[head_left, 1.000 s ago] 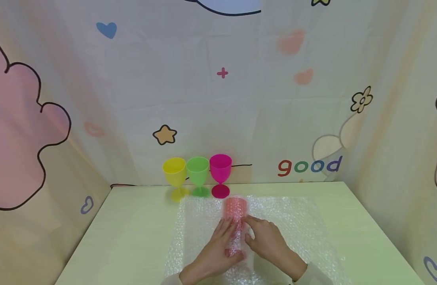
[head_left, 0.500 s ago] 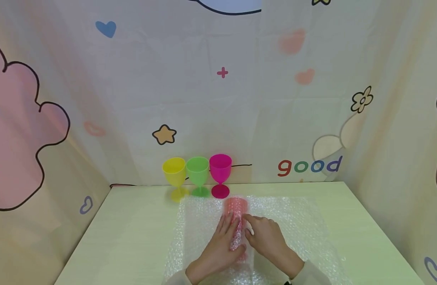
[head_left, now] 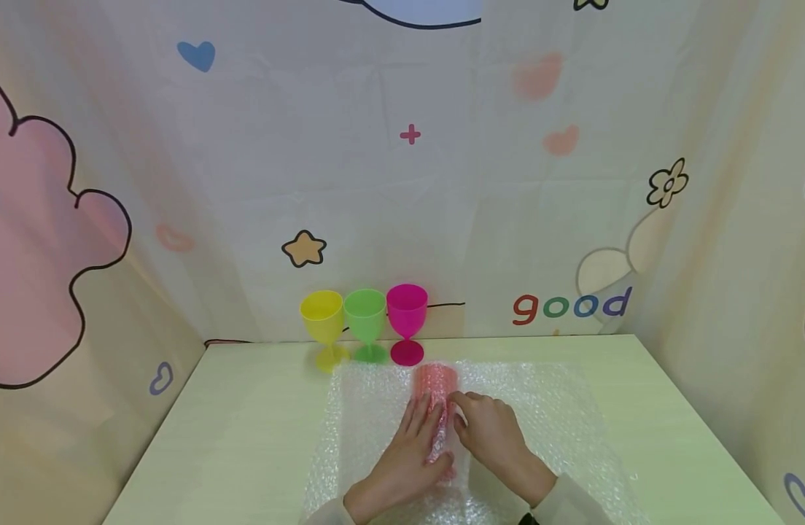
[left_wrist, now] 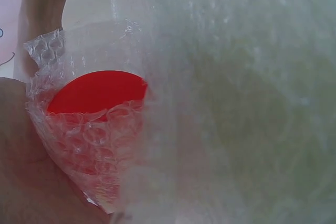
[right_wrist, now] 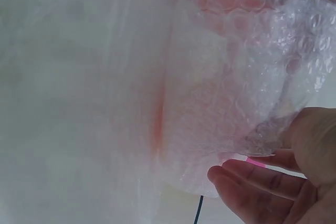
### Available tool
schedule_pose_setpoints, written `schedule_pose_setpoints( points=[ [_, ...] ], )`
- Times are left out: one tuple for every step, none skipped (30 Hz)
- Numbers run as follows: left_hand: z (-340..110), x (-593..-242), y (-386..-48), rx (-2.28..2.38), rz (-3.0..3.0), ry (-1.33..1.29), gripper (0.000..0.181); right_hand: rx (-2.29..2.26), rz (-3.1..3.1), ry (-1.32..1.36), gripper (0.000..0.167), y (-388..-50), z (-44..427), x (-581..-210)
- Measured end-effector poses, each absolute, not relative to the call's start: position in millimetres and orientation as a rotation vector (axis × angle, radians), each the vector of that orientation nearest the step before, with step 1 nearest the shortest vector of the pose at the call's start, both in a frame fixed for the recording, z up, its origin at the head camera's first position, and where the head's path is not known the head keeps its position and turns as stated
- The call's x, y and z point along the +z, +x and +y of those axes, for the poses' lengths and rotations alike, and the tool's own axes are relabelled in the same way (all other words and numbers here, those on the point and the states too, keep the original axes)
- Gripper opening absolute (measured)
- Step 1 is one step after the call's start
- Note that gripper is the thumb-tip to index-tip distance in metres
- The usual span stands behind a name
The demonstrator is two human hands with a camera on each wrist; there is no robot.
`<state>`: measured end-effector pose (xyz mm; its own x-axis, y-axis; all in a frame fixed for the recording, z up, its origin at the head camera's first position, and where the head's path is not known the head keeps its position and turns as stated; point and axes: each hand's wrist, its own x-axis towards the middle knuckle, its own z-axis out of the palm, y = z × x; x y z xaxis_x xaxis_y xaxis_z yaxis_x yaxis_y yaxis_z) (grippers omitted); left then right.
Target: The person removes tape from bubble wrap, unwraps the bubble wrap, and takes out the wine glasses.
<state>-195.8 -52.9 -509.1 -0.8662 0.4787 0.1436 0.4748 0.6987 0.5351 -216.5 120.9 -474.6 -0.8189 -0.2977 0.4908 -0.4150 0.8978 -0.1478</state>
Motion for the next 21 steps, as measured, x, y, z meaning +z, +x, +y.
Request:
schedule_pose_setpoints(
  points=[
    [-53.0, -509.2, -195.9, 0.908, 2.887, 0.812, 0.076, 0.352, -2.602, 0.514, 0.026, -216.8, 120.4, -474.4],
    [-53.1, -509.4, -195.9, 0.909, 2.883, 0.81, 0.077, 0.362, -2.607, 0.511, 0.025, -217.2, 120.0, -474.2],
    [-53.2, -509.5, -196.0, 0.91, 2.88, 0.809, 0.077, 0.368, -2.607, 0.511, 0.025, -217.5, 119.6, -474.2],
    [-53.4, -509.7, -196.0, 0.912, 2.877, 0.809, 0.077, 0.374, -2.608, 0.508, 0.025, -218.0, 119.3, -474.2],
    [-53.6, -510.0, -196.1, 0.915, 2.876, 0.811, 0.077, 0.375, -2.604, 0.506, 0.025, -218.3, 118.9, -474.3],
    [-53.7, -510.2, -196.3, 0.916, 2.875, 0.811, 0.077, 0.371, -2.598, 0.503, 0.025, -218.8, 118.7, -474.6],
    [-54.0, -510.9, -196.4, 0.919, 2.873, 0.81, 0.077, 0.368, -2.593, 0.499, 0.025, -219.2, 118.3, -475.0],
    [-54.2, -511.4, -196.4, 0.922, 2.871, 0.81, 0.077, 0.358, -2.583, 0.496, 0.026, -219.4, 118.0, -475.3],
    [-54.4, -512.0, -196.7, 0.924, 2.868, 0.81, 0.078, 0.353, -2.574, 0.494, 0.026, -219.5, 117.8, -475.6],
    [-54.6, -512.6, -196.9, 0.927, 2.866, 0.812, 0.078, 0.35, -2.568, 0.492, 0.027, -219.9, 117.5, -475.9],
    [-54.8, -513.1, -197.1, 0.93, 2.864, 0.812, 0.078, 0.349, -2.564, 0.491, 0.027, -220.3, 117.2, -476.0],
    [-54.9, -513.6, -197.4, 0.93, 2.862, 0.809, 0.078, 0.346, -2.558, 0.492, 0.028, -220.5, 116.7, -476.0],
    [-55.0, -514.0, -197.5, 0.929, 2.862, 0.811, 0.078, 0.343, -2.554, 0.494, 0.028, -221.0, 116.3, -476.1],
    [-55.0, -514.6, -197.8, 0.928, 2.863, 0.812, 0.078, 0.341, -2.551, 0.498, 0.027, -221.3, 116.0, -476.1],
    [-55.0, -515.1, -198.0, 0.925, 2.864, 0.811, 0.079, 0.338, -2.55, 0.503, 0.026, -221.6, 115.6, -476.1],
    [-55.0, -515.4, -198.0, 0.924, 2.864, 0.809, 0.079, 0.331, -2.549, 0.506, 0.025, -222.3, 115.3, -476.3],
    [-55.1, -515.7, -198.1, 0.921, 2.866, 0.807, 0.078, 0.326, -2.548, 0.51, 0.022, -222.8, 115.0, -476.4],
    [-55.3, -516.0, -198.1, 0.92, 2.865, 0.803, 0.078, 0.322, -2.543, 0.515, 0.02, -223.2, 114.8, -476.7],
    [-55.4, -516.2, -198.0, 0.92, 2.864, 0.803, 0.078, 0.32, -2.541, 0.521, 0.017, -223.7, 114.8, -477.1],
    [-55.8, -516.5, -198.1, 0.924, 2.862, 0.801, 0.078, 0.32, -2.536, 0.527, 0.014, -224.1, 114.8, -477.5],
    [-56.1, -516.5, -198.0, 0.926, 2.861, 0.8, 0.079, 0.319, -2.529, 0.532, 0.012, -224.5, 114.8, -478.1]
  ],
)
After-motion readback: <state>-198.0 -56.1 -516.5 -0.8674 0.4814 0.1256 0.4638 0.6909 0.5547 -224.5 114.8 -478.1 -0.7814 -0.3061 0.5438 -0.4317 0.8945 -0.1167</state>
